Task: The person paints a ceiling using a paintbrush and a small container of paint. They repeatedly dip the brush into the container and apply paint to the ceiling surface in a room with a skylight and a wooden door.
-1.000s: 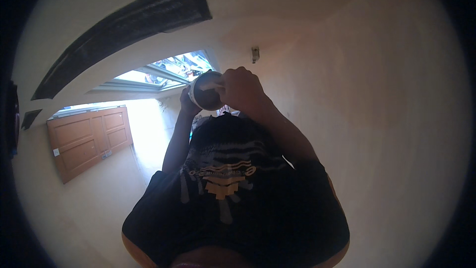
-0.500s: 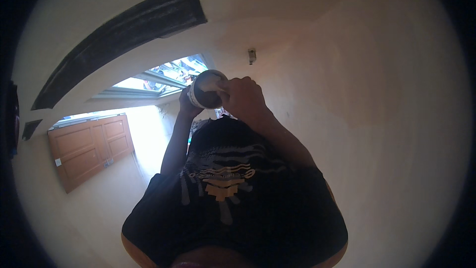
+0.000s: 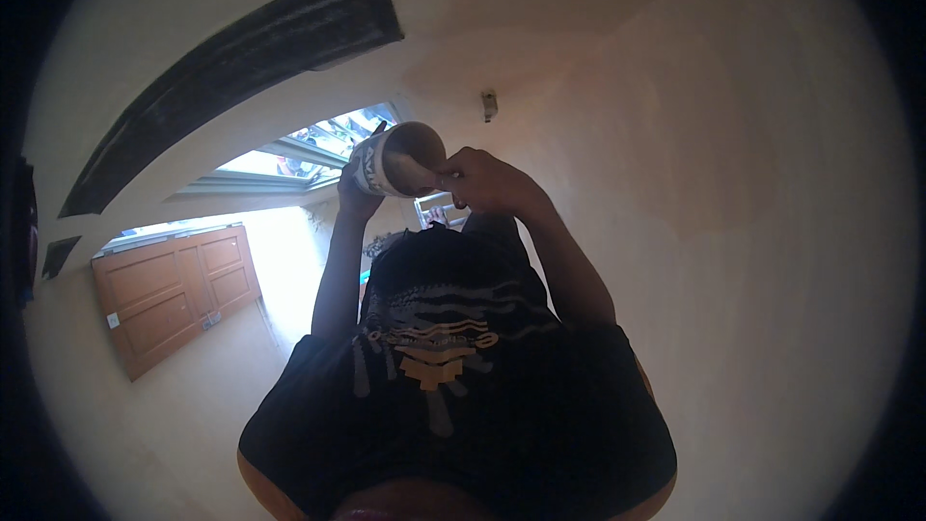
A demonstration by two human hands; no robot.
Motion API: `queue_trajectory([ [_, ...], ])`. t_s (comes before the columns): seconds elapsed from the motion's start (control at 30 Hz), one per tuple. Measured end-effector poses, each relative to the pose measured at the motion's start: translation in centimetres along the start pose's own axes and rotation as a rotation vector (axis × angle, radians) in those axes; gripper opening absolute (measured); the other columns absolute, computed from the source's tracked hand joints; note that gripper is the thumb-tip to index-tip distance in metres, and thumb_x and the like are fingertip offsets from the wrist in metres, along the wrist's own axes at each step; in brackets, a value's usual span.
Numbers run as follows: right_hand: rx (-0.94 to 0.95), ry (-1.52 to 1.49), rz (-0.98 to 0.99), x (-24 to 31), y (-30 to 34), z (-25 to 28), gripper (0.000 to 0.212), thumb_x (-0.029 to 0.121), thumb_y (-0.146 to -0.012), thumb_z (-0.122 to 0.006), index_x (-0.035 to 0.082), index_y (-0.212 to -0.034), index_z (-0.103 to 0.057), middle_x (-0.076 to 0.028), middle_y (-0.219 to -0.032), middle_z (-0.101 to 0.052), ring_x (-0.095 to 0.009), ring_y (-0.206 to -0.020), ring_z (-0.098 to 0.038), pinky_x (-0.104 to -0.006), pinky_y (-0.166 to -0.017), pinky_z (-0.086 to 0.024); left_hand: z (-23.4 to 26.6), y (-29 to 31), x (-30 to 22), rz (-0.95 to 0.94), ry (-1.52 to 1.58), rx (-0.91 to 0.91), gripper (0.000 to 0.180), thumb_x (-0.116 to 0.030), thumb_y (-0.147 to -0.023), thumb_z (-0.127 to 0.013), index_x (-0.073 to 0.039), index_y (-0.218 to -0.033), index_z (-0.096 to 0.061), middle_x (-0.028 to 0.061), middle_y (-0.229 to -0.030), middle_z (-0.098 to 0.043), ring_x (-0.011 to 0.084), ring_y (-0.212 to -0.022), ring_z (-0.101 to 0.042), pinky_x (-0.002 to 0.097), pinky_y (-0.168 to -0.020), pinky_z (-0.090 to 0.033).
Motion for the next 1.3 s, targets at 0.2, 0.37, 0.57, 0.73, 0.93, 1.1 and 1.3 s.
queue_trajectory([
  [0.2,0.11,-0.186,0.002,0.0,-0.3,-1.6,0.045,0.038,-0.097,-0.062,-0.006,-0.103,-0.067,0.001,-0.059,-0.046,-0.005,-0.045,-0.039,-0.0211,-0.038,-0.029,0.8,0.1,1.0,0.061,-0.015,0.06,0.084,-0.05,-0.09,-0.052,0.001,-0.151,-0.025,0.0195,-0.147,-0.042,0.0301,-0.134,-0.045,0.0432,-0.111,-0.038],
  [0.37,0.203,-0.357,0.038,-0.6,-0.3,-2.4,0.042,0.034,-0.096,-0.064,-0.006,-0.107,-0.067,0.003,-0.057,-0.043,-0.004,-0.043,-0.035,-0.0206,-0.037,-0.026,0.7,0.7,2.2,0.175,0.02,0.039,0.087,-0.051,-0.088,-0.054,-0.002,-0.153,-0.021,0.0189,-0.148,-0.04,0.0309,-0.135,-0.044,0.0449,-0.11,-0.04],
  [0.57,0.242,-0.455,0.068,-1.9,-1.1,-2.8,0.04,0.031,-0.096,-0.065,-0.006,-0.11,-0.067,0.005,-0.056,-0.04,-0.003,-0.044,-0.033,-0.0213,-0.038,-0.023,-0.2,1.2,1.8,0.117,-0.22,0.121,0.066,-0.042,-0.098,-0.035,0.004,-0.145,-0.035,0.0219,-0.144,-0.044,0.0322,-0.13,-0.049,0.0468,-0.109,-0.043],
  [0.73,0.21,-0.459,0.054,-1.8,-0.5,-2.5,0.039,0.031,-0.096,-0.065,-0.006,-0.106,-0.068,0.006,-0.056,-0.039,-0.003,-0.044,-0.032,-0.0217,-0.038,-0.023,0.4,0.8,3.6,0.195,0.086,0.105,0.069,-0.045,-0.096,-0.04,0.003,-0.145,-0.036,0.0215,-0.141,-0.048,0.0314,-0.126,-0.053,0.0457,-0.104,-0.047],
  [0.93,0.147,-0.327,-0.01,-2.7,0.2,-1.9,0.042,0.033,-0.098,-0.062,-0.007,-0.111,-0.066,0.005,-0.055,-0.042,-0.003,-0.042,-0.035,-0.0204,-0.038,-0.025,-1.2,1.1,1.7,0.137,-0.308,0.139,0.076,-0.048,-0.092,-0.046,0.0,-0.149,-0.03,0.0205,-0.146,-0.043,0.0316,-0.132,-0.047,0.0452,-0.109,-0.042],
  [1.1,0.016,-0.055,-0.009,-0.2,2.0,0.3,0.048,0.039,-0.096,-0.062,-0.005,-0.114,-0.068,0.0,-0.055,-0.051,-0.006,-0.043,-0.042,-0.0231,-0.041,-0.033,-0.1,1.0,1.7,0.011,0.317,0.19,0.056,-0.037,-0.102,-0.033,0.001,-0.143,-0.037,0.0193,-0.14,-0.049,0.0312,-0.129,-0.05,0.0473,-0.108,-0.042],
  [1.3,-0.153,0.188,-0.059,-1.7,0.5,1.6,0.049,0.045,-0.094,-0.06,-0.002,-0.097,-0.073,-0.011,-0.063,-0.064,-0.016,-0.054,-0.061,-0.0317,-0.053,-0.047,1.8,1.8,1.5,-0.025,0.08,0.047,0.077,-0.043,-0.094,-0.049,-0.001,-0.153,-0.02,0.0181,-0.141,-0.048,0.0309,-0.131,-0.048,0.0451,-0.109,-0.041],
])
Point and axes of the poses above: each hand's wrist, its own y-axis away from the middle knuckle, its own z-axis out of the back of the hand, x = y × z, the point moved 10 cm from there along -y, towards the middle knuckle
